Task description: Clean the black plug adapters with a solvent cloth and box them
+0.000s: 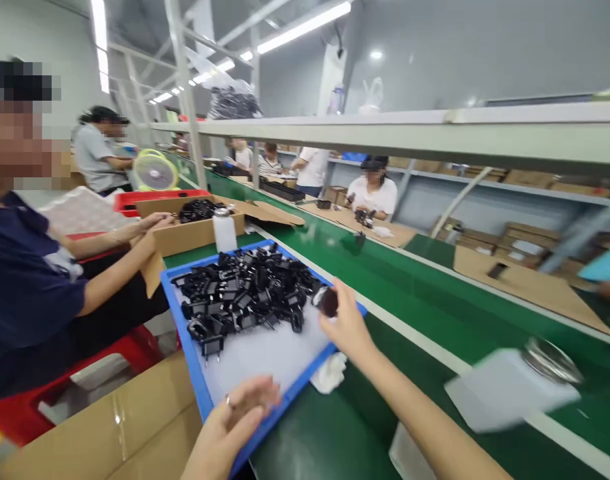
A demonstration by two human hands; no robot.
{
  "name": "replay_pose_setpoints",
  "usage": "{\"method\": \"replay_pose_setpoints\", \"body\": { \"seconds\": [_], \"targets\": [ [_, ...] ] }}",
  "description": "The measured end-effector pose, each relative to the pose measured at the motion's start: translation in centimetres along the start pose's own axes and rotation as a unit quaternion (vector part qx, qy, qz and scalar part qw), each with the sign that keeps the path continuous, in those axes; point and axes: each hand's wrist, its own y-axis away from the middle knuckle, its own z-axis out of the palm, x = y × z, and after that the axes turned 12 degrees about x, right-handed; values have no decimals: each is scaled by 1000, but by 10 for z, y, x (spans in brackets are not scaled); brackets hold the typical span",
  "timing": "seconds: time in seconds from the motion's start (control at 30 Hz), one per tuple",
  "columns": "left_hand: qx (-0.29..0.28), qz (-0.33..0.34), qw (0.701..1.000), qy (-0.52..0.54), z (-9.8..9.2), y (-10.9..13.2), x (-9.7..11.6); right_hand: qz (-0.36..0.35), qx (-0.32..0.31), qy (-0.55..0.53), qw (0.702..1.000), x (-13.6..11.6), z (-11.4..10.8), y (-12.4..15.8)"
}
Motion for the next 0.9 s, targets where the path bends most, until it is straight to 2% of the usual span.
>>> {"method": "replay_pose_setpoints", "body": {
  "seconds": [0.07,0.13,0.2,0.27,0.33,0.43,0.5,0.6,0.67,0.77,0.83,0.9],
  "targets": [
    [78,17,997,13,27,-9,2,-30,-32,-46,998,-30,-19,43],
    [84,38,996,14,53,-12,4,-47,-76,-71,993,-50,-40,76],
    [73,50,996,0,70,-8,6,-41,-133,-87,986,-52,-63,94],
    [82,63,994,-23,77,-1,6,17,-179,-70,981,-35,-87,101],
    [88,80,992,-39,78,8,6,124,-199,6,972,-5,-108,103],
    [80,96,991,-50,77,20,6,247,-228,162,928,38,-128,110],
    [67,95,992,-55,77,26,8,273,-250,193,909,54,-131,117],
    [48,89,993,-59,81,33,13,269,-270,156,911,56,-129,124],
    [39,77,994,-61,83,38,17,245,-265,115,926,48,-126,125],
    [26,56,996,-66,85,44,21,235,-195,36,952,28,-125,122],
    [19,46,997,-66,85,48,22,269,-129,-46,953,10,-126,122],
    [12,41,997,-61,86,51,22,301,-63,-137,942,-13,-127,123]
  ]
}}
